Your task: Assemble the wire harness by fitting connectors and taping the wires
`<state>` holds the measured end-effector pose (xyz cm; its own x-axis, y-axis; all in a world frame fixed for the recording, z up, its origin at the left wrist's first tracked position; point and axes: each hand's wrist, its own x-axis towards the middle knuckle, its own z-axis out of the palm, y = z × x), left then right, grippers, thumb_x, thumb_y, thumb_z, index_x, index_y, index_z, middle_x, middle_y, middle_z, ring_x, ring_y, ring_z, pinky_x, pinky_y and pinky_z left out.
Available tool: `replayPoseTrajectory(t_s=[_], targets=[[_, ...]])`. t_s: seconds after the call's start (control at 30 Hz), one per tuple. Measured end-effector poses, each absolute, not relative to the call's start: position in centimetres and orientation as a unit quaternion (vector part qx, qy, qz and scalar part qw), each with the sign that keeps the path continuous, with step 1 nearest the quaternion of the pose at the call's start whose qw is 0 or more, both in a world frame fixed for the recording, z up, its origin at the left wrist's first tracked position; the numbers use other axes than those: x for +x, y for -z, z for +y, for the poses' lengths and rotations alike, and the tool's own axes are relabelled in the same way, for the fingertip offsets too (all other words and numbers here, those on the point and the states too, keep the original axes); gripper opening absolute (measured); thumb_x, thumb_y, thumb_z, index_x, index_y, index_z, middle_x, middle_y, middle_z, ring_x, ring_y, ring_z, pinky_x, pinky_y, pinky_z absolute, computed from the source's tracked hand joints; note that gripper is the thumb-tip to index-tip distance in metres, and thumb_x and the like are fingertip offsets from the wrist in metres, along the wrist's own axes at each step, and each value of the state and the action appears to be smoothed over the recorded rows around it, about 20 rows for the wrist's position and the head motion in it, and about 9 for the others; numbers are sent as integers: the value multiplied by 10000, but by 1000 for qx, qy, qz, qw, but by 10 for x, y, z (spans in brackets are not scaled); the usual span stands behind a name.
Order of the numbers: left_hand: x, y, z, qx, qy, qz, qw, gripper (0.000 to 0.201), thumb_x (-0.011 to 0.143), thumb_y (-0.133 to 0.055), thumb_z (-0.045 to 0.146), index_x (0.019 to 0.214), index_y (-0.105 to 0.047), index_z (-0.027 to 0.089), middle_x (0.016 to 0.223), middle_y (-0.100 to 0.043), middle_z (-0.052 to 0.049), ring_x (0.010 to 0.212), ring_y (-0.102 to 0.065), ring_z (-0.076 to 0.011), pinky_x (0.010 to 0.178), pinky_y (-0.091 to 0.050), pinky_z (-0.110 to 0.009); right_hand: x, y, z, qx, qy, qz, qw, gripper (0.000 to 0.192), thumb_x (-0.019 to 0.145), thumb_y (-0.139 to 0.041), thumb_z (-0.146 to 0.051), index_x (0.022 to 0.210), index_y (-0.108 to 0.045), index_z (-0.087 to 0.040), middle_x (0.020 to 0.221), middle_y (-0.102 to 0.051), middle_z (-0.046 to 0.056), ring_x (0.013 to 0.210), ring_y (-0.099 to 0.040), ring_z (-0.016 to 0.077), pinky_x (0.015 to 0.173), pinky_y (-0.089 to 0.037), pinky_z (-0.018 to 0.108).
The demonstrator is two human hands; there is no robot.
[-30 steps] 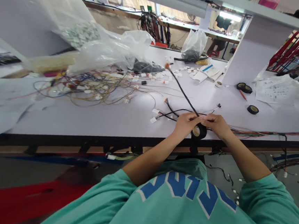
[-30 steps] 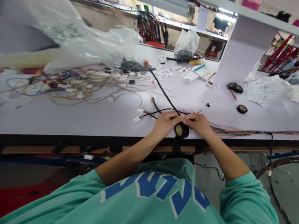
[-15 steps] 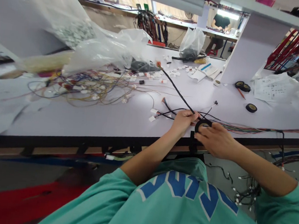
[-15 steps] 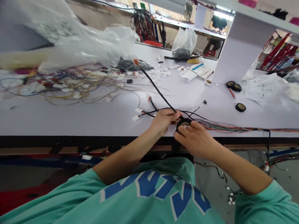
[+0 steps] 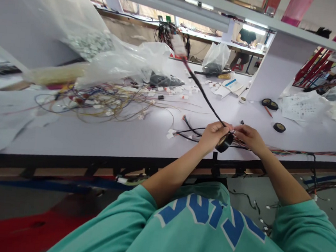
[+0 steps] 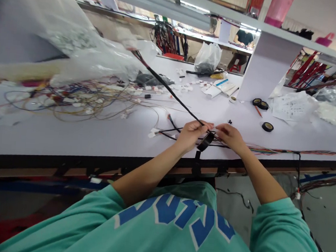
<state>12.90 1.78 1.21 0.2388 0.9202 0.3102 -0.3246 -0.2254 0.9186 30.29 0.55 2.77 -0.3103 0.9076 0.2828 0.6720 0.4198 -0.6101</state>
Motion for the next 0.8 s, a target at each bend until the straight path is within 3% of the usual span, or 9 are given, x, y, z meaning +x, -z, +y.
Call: replayPoseTrajectory(t_s=[0.03,0.1,0.17,0.23,0.3,0.4,0.5,0.63,0.8], targets=[[131,-11,19,517,-553,263,598,174,676,-617,343,696,-640,172,753,-669,-40,794,-616,-176,741,-482,-308,306,-27,2,-521,-185,-769,320,278,838,-417,-344,969,-584,-163,773,-643,46,693,-598,157,662,-479,322],[133,-10,20,477,-541,269,638,244,637,-657,398,690,-625,162,660,-635,-22,648,-598,-146,617,-474,-263,308,-29,-7,-493,-119,-798,326,276,830,-417,-300,1015,-568,-162,851,-653,73,795,-612,181,723,-482,355],[132,-11,20,468,-539,291,636,266,614,-679,411,678,-621,159,625,-611,-10,581,-571,-127,535,-448,-230,304,-32,-19,-408,-8,-871,272,332,798,-449,-215,1113,-537,-164,1092,-620,123,1027,-563,215,852,-436,399],[132,-13,18,472,-542,312,621,241,624,-675,389,668,-623,158,652,-617,-12,564,-560,-118,501,-434,-216,293,-35,-31,-320,118,-923,179,342,794,-452,-130,1118,-544,-187,1189,-587,110,1141,-496,210,936,-362,403],[132,-13,16,461,-543,326,622,206,645,-662,357,657,-620,156,653,-617,-10,549,-558,-114,494,-436,-215,280,-38,-41,-243,229,-937,106,266,823,-430,-82,999,-591,-200,1090,-643,66,1084,-523,174,949,-317,359],[133,-10,15,410,-535,337,658,175,668,-654,307,635,-601,143,609,-599,-4,542,-562,-108,520,-456,-213,271,-43,-53,-175,316,-930,65,218,851,-415,-78,868,-599,-193,862,-681,20,846,-570,133,837,-309,299],[135,-5,15,344,-528,322,706,194,664,-675,267,593,-563,125,620,-606,-20,578,-583,-108,587,-491,-227,279,-52,-57,-242,282,-928,38,182,867,-439,-206,978,-579,-176,781,-672,27,731,-556,143,728,-280,306],[136,-2,13,327,-536,288,723,235,625,-714,286,585,-542,131,633,-607,-19,557,-579,-117,574,-502,-256,297,-63,-44,-468,226,-854,20,405,863,-416,-431,1082,-565,-125,757,-686,80,707,-578,200,718,-263,337],[134,-5,13,486,-567,269,609,149,669,-651,284,633,-605,147,636,-609,3,597,-566,-98,622,-495,-224,299,-50,-14,-522,121,-841,72,317,835,-395,-192,1074,-602,-217,970,-701,59,891,-611,194,870,-265,377]])
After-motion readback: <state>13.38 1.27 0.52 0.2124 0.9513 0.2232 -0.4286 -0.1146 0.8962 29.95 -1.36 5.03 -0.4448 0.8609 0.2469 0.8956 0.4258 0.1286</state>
